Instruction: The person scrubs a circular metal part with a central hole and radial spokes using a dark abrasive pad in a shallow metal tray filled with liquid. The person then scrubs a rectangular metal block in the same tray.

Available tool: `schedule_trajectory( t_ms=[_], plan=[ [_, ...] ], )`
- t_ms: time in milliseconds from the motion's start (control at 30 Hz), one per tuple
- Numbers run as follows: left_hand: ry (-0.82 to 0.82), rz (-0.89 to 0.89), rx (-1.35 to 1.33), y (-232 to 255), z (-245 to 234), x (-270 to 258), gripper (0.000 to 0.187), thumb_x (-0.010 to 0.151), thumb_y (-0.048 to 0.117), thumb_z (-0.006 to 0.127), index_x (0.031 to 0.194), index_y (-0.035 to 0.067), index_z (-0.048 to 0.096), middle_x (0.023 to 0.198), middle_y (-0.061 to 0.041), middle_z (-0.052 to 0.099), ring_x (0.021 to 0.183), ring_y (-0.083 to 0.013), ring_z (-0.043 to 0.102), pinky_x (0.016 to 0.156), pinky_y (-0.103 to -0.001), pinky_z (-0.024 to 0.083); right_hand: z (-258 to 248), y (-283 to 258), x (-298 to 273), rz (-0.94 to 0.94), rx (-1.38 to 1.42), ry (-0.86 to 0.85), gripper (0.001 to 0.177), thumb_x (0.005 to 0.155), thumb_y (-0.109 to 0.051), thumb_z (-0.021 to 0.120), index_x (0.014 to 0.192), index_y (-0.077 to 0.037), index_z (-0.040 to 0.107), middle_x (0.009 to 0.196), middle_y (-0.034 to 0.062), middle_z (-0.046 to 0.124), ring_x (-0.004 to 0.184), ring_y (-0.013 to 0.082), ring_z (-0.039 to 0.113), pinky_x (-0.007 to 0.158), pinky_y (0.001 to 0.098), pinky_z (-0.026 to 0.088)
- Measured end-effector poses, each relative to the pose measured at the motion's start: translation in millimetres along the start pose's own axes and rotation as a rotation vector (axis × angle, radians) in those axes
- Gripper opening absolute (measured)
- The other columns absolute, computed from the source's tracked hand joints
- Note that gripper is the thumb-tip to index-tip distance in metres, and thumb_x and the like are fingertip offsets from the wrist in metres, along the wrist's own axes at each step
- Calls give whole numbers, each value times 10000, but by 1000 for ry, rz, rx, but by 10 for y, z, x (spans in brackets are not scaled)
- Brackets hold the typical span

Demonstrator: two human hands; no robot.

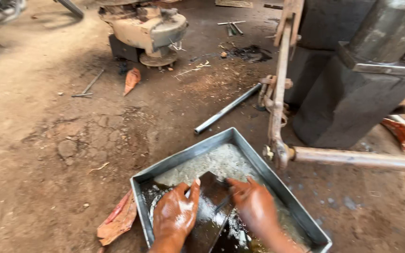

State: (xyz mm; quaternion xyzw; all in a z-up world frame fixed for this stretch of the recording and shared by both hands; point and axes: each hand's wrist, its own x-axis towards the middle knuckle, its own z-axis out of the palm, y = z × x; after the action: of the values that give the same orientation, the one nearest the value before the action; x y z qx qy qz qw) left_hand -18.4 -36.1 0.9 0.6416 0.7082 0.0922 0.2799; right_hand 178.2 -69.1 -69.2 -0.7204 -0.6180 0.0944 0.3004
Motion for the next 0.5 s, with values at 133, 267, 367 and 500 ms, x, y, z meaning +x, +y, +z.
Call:
schedule_trajectory(
  t_ms=[133, 267, 367, 500],
  plan=[
    [-14, 25, 58, 64, -14, -7, 611, 982, 643, 361, 1208, 176, 684, 1137, -176, 735, 1121, -367, 691, 998, -478, 532, -220, 201, 336, 499, 380, -379, 244, 955, -261, 677, 1173, -221, 778, 1191, 44, 799, 1089, 287, 724, 974, 418, 553],
    [21, 67, -9, 200, 29, 131, 604, 956, 634, 417, 1161, 147, 708, 1157, -178, 714, 1120, -377, 683, 979, -479, 538, -160, 41, -186, 83, 124, -134, 177, 840, -207, 721, 993, -244, 801, 1032, 17, 785, 999, 297, 704, 890, 424, 558],
    [-12, 63, 51, 319, 71, 220, 595, 988, 615, 406, 1129, 129, 719, 1145, -188, 711, 1122, -387, 679, 975, -489, 538, -191, -176, -561, -534, -91, 135, 183, 720, -299, 795, 899, -262, 799, 982, 49, 764, 987, 258, 681, 848, 461, 525],
    [-17, 86, 52, 400, 113, 282, 587, 989, 598, 415, 1107, 124, 739, 1135, -194, 727, 1115, -386, 691, 974, -488, 540, -461, -213, -220, -296, 24, 111, 188, 699, -257, 828, 886, -254, 832, 953, -13, 828, 966, 231, 704, 848, 433, 524]
  ],
)
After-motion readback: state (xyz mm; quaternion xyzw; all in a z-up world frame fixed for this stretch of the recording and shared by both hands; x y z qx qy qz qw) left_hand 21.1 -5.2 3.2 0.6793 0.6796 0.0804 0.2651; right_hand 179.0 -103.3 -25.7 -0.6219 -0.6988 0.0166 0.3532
